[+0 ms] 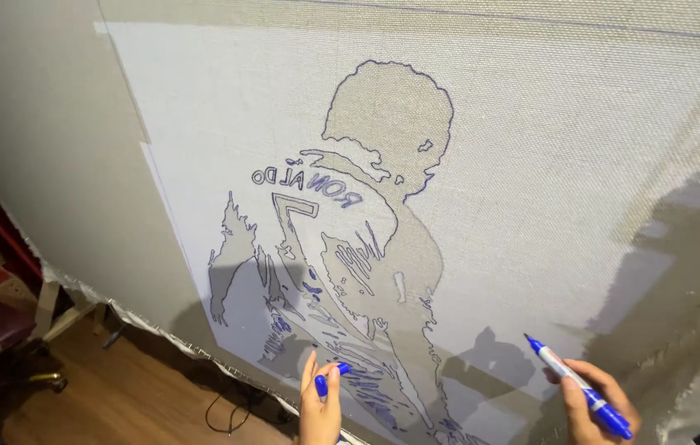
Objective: Using a blue marker to trace or draw an outline on a rug canvas for tufting.
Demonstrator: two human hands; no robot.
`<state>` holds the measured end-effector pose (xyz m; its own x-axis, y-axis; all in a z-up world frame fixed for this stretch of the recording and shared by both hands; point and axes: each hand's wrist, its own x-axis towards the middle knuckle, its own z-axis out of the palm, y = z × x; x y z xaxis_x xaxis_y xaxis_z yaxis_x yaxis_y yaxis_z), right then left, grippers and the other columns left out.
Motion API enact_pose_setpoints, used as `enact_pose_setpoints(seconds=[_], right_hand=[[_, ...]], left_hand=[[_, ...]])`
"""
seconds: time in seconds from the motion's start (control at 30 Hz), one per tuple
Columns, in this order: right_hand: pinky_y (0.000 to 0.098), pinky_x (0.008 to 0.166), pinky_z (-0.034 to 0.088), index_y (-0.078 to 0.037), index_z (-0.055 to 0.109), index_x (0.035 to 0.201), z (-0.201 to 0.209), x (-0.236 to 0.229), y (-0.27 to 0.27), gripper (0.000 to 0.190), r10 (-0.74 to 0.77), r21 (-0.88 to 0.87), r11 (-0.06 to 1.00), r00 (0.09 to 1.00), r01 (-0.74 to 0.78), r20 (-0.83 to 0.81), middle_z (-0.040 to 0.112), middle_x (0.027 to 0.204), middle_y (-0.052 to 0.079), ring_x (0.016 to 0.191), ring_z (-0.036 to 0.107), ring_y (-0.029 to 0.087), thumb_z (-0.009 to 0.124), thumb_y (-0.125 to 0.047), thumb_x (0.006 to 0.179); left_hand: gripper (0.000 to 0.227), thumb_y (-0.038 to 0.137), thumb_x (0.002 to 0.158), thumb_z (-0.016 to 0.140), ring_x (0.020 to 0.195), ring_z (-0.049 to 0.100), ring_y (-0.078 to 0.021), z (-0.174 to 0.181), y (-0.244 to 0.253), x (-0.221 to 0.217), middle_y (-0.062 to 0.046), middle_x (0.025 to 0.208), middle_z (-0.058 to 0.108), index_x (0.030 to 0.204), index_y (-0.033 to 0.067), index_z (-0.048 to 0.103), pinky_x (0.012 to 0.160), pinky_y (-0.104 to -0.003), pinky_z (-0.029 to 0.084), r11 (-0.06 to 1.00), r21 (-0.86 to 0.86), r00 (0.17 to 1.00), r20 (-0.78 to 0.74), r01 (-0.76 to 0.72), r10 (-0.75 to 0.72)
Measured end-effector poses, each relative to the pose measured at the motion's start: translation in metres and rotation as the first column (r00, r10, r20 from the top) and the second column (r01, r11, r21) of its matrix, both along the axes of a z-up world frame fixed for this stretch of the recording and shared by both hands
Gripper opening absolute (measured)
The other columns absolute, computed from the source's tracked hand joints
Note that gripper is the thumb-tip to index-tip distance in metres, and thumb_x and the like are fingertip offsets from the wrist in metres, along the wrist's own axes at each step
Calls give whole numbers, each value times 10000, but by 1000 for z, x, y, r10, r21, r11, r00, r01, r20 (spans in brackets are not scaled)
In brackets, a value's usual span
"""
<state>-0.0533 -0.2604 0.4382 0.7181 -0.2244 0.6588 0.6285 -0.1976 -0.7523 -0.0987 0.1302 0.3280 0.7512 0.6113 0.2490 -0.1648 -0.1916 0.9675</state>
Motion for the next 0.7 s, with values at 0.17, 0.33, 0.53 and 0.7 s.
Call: enact_pose_setpoints(seconds=[0.17, 0.33, 0.53, 0.7], right_hand=[[288, 824, 518, 35, 698, 1168, 31, 5, 48, 286, 107, -129, 985, 991, -117, -82, 749, 969, 158, 865, 689, 186, 702, -47, 895], [288, 823, 545, -32, 687, 1094, 84, 2, 79, 323, 293, -453, 874, 936, -178, 196, 729, 1015, 118, 908, 715, 185, 750, -65, 779], [385, 944, 368, -106, 724, 993, 97, 23, 81, 325, 274, -657, 749, 863, 86, 425, 730, 964, 8, 1021, 654, 211, 809, -152, 682], [358, 921, 299, -141, 749, 995, 103, 34, 85, 318, 257, -684, 707, 835, 181, 487, 717, 963, -3, 1016, 634, 175, 814, -223, 694]], left_hand=[[351, 287, 989, 567, 1416, 479, -325, 32, -5, -18, -204, 1542, 440, 1061, 8, 768, 1098, -390, 374, 998, 32, 998, 26, -63, 62], [359, 293, 1006, 555, 1450, 455, -275, 43, -29, -33, -175, 1431, 591, 1054, 1, 758, 1074, -368, 395, 995, 59, 997, -9, -80, 81], [369, 312, 996, 561, 1363, 537, -259, 51, -36, -34, -164, 1466, 550, 1040, 5, 760, 1030, -349, 431, 996, 77, 996, -68, -53, 58], [374, 331, 983, 596, 1285, 583, -263, 69, -28, -16, -168, 1507, 509, 1066, 1, 752, 1004, -347, 449, 991, 132, 999, -33, -13, 17]])
